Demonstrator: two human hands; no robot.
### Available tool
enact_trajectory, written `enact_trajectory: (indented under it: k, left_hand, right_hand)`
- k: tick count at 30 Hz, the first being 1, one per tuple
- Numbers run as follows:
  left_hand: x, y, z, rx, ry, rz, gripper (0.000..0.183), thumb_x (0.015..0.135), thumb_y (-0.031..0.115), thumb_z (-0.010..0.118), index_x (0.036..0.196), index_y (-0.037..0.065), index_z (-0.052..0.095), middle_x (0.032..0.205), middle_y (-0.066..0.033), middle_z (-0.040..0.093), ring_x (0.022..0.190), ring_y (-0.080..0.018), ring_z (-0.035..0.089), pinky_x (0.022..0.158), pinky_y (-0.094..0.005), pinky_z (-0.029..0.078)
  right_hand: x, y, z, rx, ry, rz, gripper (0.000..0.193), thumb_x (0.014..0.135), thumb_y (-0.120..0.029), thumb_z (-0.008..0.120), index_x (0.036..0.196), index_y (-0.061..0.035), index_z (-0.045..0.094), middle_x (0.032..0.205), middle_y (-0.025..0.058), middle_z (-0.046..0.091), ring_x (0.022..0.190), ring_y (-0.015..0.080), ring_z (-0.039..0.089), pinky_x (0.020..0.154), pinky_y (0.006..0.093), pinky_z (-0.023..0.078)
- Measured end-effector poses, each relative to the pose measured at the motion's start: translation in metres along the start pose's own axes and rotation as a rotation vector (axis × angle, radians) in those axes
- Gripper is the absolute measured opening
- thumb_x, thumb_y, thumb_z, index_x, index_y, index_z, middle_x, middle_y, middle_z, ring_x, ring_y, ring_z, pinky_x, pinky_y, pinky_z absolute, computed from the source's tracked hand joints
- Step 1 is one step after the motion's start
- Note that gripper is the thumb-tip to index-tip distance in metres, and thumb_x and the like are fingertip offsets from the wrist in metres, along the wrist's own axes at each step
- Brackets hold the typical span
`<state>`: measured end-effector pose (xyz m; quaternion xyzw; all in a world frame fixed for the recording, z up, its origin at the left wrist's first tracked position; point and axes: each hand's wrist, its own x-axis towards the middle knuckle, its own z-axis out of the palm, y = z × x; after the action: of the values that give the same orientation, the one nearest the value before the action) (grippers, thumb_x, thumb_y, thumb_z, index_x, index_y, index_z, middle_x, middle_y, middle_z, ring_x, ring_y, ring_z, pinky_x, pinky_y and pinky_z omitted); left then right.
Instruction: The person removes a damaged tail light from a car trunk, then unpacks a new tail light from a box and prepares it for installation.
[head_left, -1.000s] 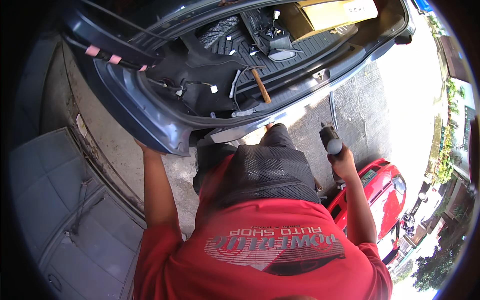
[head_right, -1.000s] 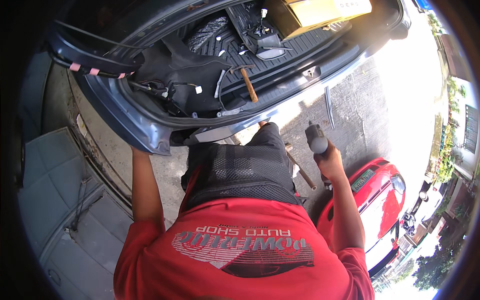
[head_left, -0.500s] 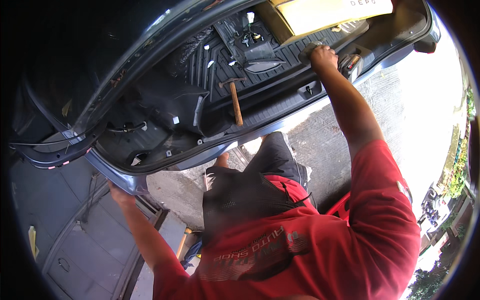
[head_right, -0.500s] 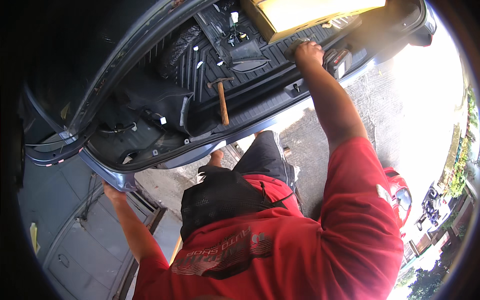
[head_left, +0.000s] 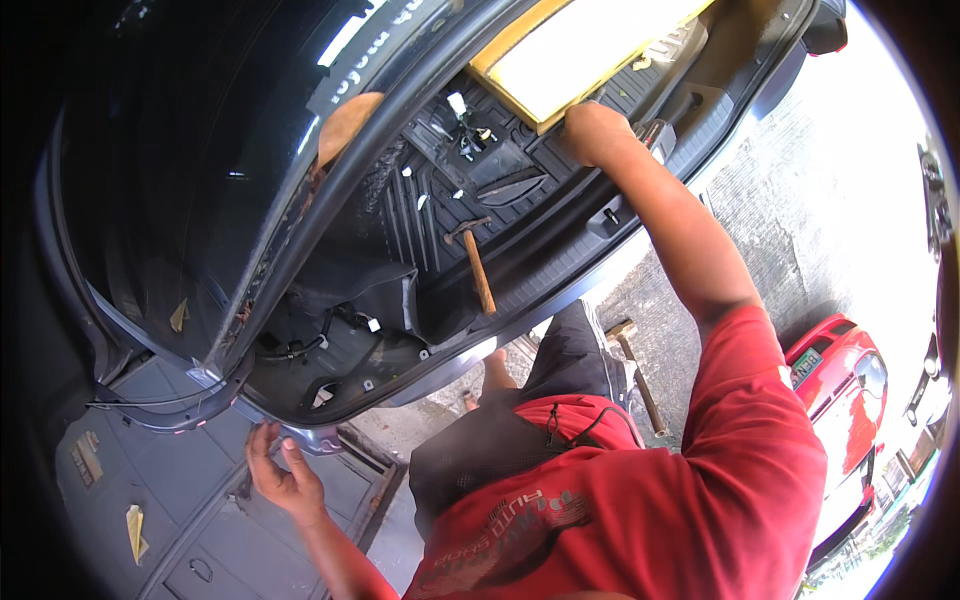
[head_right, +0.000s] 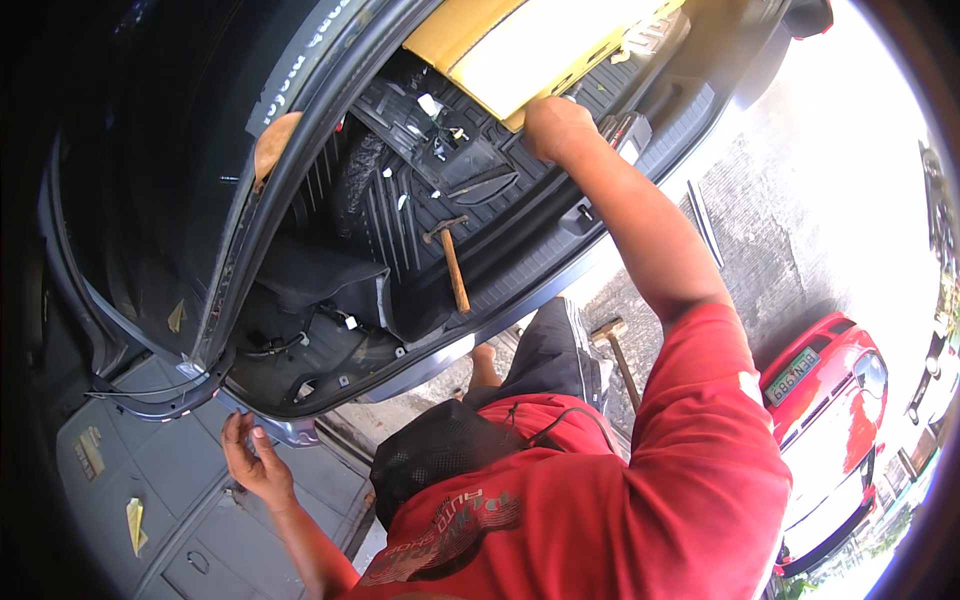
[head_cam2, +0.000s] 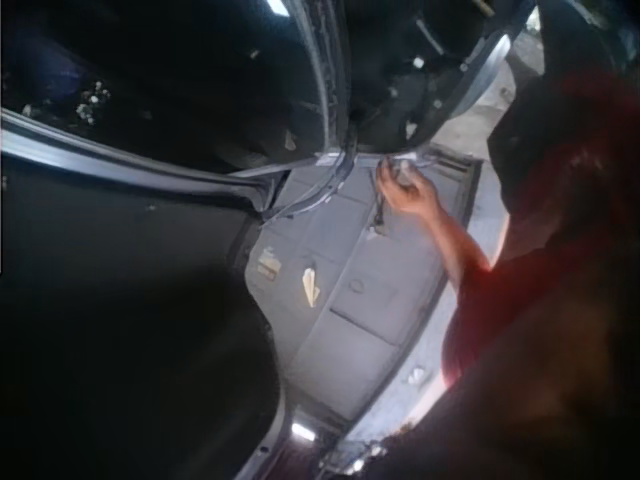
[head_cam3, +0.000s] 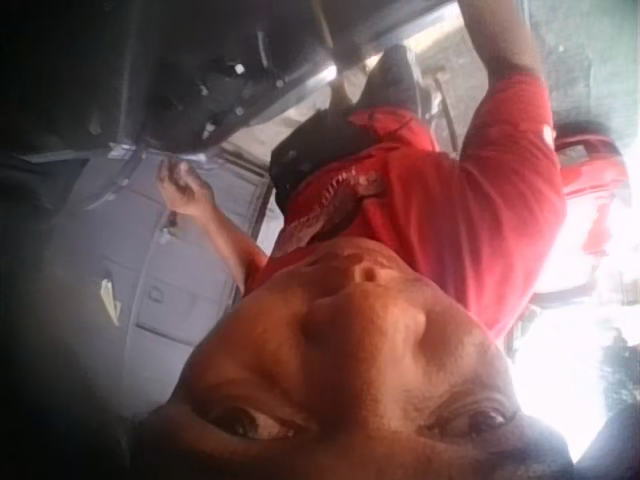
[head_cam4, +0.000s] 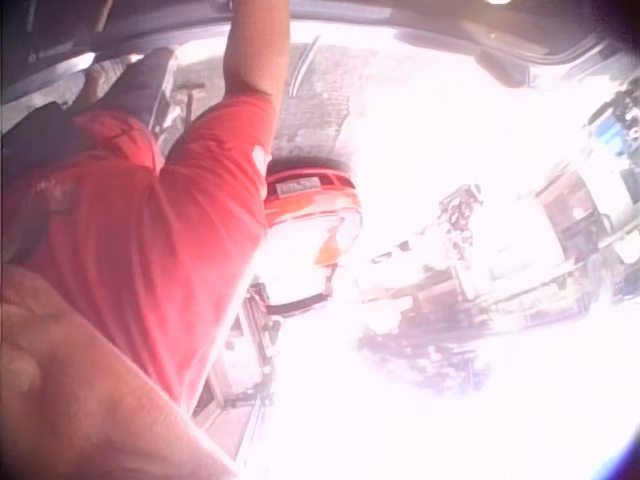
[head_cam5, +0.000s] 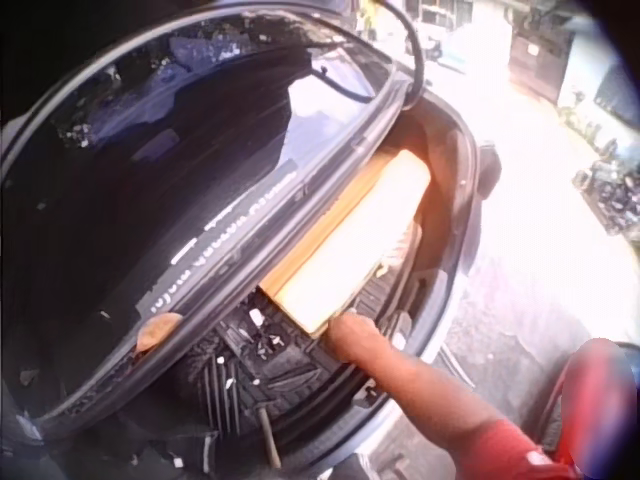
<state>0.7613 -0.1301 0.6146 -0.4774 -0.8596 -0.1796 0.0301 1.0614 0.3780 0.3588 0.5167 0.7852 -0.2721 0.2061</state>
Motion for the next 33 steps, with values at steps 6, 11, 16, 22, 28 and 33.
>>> enact_trajectory:
  k: [6, 11, 16, 22, 28, 33]
  left_hand:
    - [0.063, 0.088, 0.082, -0.263, -0.263, 0.14, 0.03, 0.096, 0.005, 0.074, 0.125, -0.001, 0.073, 0.115, -0.0186, 0.074, 0.1, -0.0296, 0.074, 0.095, -0.0404, 0.057]
    - [0.137, 0.16, 0.153, -0.344, -0.399, 0.436, 0.031, 0.097, 0.004, 0.072, 0.128, 0.0, 0.073, 0.122, -0.0177, 0.074, 0.103, -0.0269, 0.073, 0.093, -0.038, 0.058]
    - [0.22, 0.213, 0.251, -0.354, -0.445, 0.455, 0.047, 0.099, 0.01, 0.073, 0.144, 0.002, 0.063, 0.132, -0.0221, 0.071, 0.118, -0.0318, 0.071, 0.1, -0.0407, 0.057]
    - [0.288, 0.244, 0.396, -0.73, -0.664, -0.133, 0.069, 0.094, 0.003, 0.071, 0.158, -0.006, 0.047, 0.149, -0.0217, 0.063, 0.12, -0.0234, 0.066, 0.098, -0.0351, 0.056]
    - [0.304, 0.296, 0.391, -0.807, -0.651, -0.139, 0.037, 0.103, 0.006, 0.059, 0.138, -0.003, 0.066, 0.121, -0.0161, 0.076, 0.098, -0.0208, 0.071, 0.087, -0.0321, 0.055]
    - [0.319, 0.305, 0.365, -0.898, -0.86, 0.095, 0.038, 0.105, 0.009, 0.061, 0.141, 0.001, 0.068, 0.131, -0.0143, 0.074, 0.117, -0.0206, 0.073, 0.095, -0.0323, 0.057]
  right_hand:
    - [-0.002, -0.027, -0.071, -0.22, 0.606, -0.38, 0.065, 0.093, -0.025, 0.074, 0.154, -0.0114, 0.058, 0.15, 0.0126, 0.06, 0.149, 0.0325, 0.048, 0.126, 0.0665, 0.032]
    - [-0.01, -0.015, -0.071, -0.47, 0.3, -0.33, 0.058, 0.093, -0.019, 0.072, 0.15, -0.0154, 0.062, 0.147, 0.0119, 0.06, 0.145, 0.0311, 0.048, 0.128, 0.0656, 0.029]
    - [0.006, 0.023, -0.07, -0.368, 0.555, -0.28, 0.083, 0.092, -0.02, 0.076, 0.168, -0.0228, 0.043, 0.173, 0.0101, 0.037, 0.164, 0.0365, 0.026, 0.13, 0.0707, 0.023]
    - [0.02, 0.023, -0.111, -0.455, 0.309, -0.256, 0.127, 0.071, -0.04, 0.099, 0.175, -0.0274, 0.026, 0.182, 0.0062, 0.022, 0.17, 0.0349, 0.009, 0.13, 0.0731, 0.019]
    - [0.008, 0.029, -0.127, -0.462, 0.575, -0.367, 0.047, 0.099, -0.017, 0.065, 0.146, -0.0144, 0.063, 0.132, 0.0055, 0.067, 0.138, 0.0285, 0.055, 0.129, 0.0646, 0.03]
    - [-0.039, 0.067, -0.082, -0.39, 0.722, -0.558, 0.028, 0.095, -0.017, 0.063, 0.123, -0.0097, 0.066, 0.113, 0.0072, 0.067, 0.118, 0.0283, 0.062, 0.121, 0.0528, 0.041]
